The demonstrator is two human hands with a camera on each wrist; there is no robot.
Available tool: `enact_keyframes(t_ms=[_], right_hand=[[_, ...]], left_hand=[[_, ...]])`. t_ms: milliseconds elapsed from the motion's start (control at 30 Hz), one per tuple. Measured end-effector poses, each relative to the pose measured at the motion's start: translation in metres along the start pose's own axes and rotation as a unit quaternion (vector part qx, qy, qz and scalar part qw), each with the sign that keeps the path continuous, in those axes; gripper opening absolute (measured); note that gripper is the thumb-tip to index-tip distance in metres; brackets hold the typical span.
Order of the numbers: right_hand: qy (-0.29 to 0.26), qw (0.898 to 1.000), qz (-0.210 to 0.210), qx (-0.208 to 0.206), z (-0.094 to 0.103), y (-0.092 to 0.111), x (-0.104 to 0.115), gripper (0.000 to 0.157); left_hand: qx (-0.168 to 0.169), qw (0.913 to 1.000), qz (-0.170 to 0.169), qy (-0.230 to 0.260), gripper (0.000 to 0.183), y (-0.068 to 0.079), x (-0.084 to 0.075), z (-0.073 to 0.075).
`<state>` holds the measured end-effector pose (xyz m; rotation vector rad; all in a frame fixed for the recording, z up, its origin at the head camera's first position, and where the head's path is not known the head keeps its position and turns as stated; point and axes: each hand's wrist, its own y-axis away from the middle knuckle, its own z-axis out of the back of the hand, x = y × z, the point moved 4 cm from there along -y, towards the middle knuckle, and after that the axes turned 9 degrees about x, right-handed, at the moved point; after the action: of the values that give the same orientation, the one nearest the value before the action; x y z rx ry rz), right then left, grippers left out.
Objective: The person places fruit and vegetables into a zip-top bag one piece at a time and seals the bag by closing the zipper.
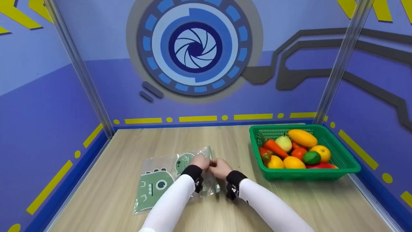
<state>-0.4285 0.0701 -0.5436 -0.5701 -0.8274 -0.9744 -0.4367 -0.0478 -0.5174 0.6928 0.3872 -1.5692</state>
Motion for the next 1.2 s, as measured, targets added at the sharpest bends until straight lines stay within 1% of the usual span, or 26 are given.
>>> enact_keyframes(t_ms=[67, 133, 200, 233, 267, 300, 367, 433, 467, 500, 533, 667, 767, 833, 867, 967, 1067, 1200], right_hand=[[-0.010, 1.000, 0.000, -0.017, 0.003, 0.001, 0.001, 0.019], [-0.012, 0.998, -0.013, -0.056, 0.007, 0.003, 0.002, 0.019], [-0.015, 0.994, -0.049, -0.092, 0.010, 0.005, 0.000, 0.028], [-0.019, 0.993, -0.071, -0.098, 0.010, 0.007, -0.001, 0.035], [-0.026, 0.991, -0.091, -0.093, 0.010, 0.008, -0.002, 0.042], [-0.042, 0.990, -0.111, -0.077, 0.009, 0.009, -0.002, 0.044], [-0.085, 0.985, -0.147, -0.028, 0.004, 0.010, -0.003, 0.041], [-0.118, 0.980, -0.160, 0.021, 0.000, 0.010, -0.001, 0.029], [-0.126, 0.979, -0.158, 0.039, -0.001, 0.010, 0.001, 0.021], [-0.130, 0.978, -0.155, 0.052, -0.002, 0.010, 0.003, 0.012], [-0.130, 0.978, -0.150, 0.060, -0.002, 0.010, 0.005, 0.008], [-0.089, 0.984, -0.135, 0.073, 0.004, 0.011, 0.012, 0.021], [-0.083, 0.983, -0.146, 0.078, 0.013, 0.013, 0.011, 0.023], [-0.094, 0.980, -0.158, 0.079, 0.018, 0.015, 0.007, 0.020], [-0.102, 0.978, -0.166, 0.078, 0.021, 0.016, 0.004, 0.019], [-0.116, 0.973, -0.186, 0.073, 0.027, 0.019, -0.003, 0.019], [-0.133, 0.971, -0.186, 0.072, 0.031, 0.022, -0.005, 0.020], [-0.158, 0.972, -0.152, 0.085, 0.032, 0.026, 0.002, 0.029]], left_hand=[[-0.008, 0.9998, 0.009, -0.015, 0.023, 0.002, 0.000, 0.004], [-0.018, 0.9988, 0.019, -0.040, 0.021, 0.006, -0.003, 0.007], [-0.029, 0.9965, 0.022, -0.075, 0.018, 0.010, -0.008, 0.010], [-0.034, 0.9946, 0.019, -0.096, 0.017, 0.013, -0.012, 0.010], [-0.041, 0.9924, 0.010, -0.115, 0.015, 0.015, -0.016, 0.011], [-0.045, 0.9901, 0.001, -0.133, 0.012, 0.018, -0.021, 0.012], [-0.050, 0.9861, -0.016, -0.157, 0.007, 0.023, -0.030, 0.014], [-0.053, 0.9818, -0.032, -0.179, 0.005, 0.028, -0.038, 0.016], [-0.055, 0.9801, -0.038, -0.187, 0.004, 0.030, -0.041, 0.018], [-0.056, 0.9785, -0.041, -0.194, 0.004, 0.032, -0.043, 0.020], [-0.057, 0.9769, -0.043, -0.201, 0.004, 0.033, -0.045, 0.023], [-0.067, 0.9733, -0.038, -0.216, 0.024, 0.038, -0.050, 0.040], [-0.072, 0.9709, -0.028, -0.227, 0.020, 0.041, -0.052, 0.056], [-0.078, 0.9700, -0.019, -0.230, 0.010, 0.043, -0.054, 0.068], [-0.082, 0.9708, -0.013, -0.225, 0.008, 0.044, -0.055, 0.075], [-0.093, 0.9749, -0.001, -0.203, 0.013, 0.047, -0.057, 0.090], [-0.091, 0.9800, 0.001, -0.177, 0.017, 0.049, -0.058, 0.096], [-0.090, 0.9843, -0.017, -0.151, 0.020, 0.049, -0.056, 0.093]])
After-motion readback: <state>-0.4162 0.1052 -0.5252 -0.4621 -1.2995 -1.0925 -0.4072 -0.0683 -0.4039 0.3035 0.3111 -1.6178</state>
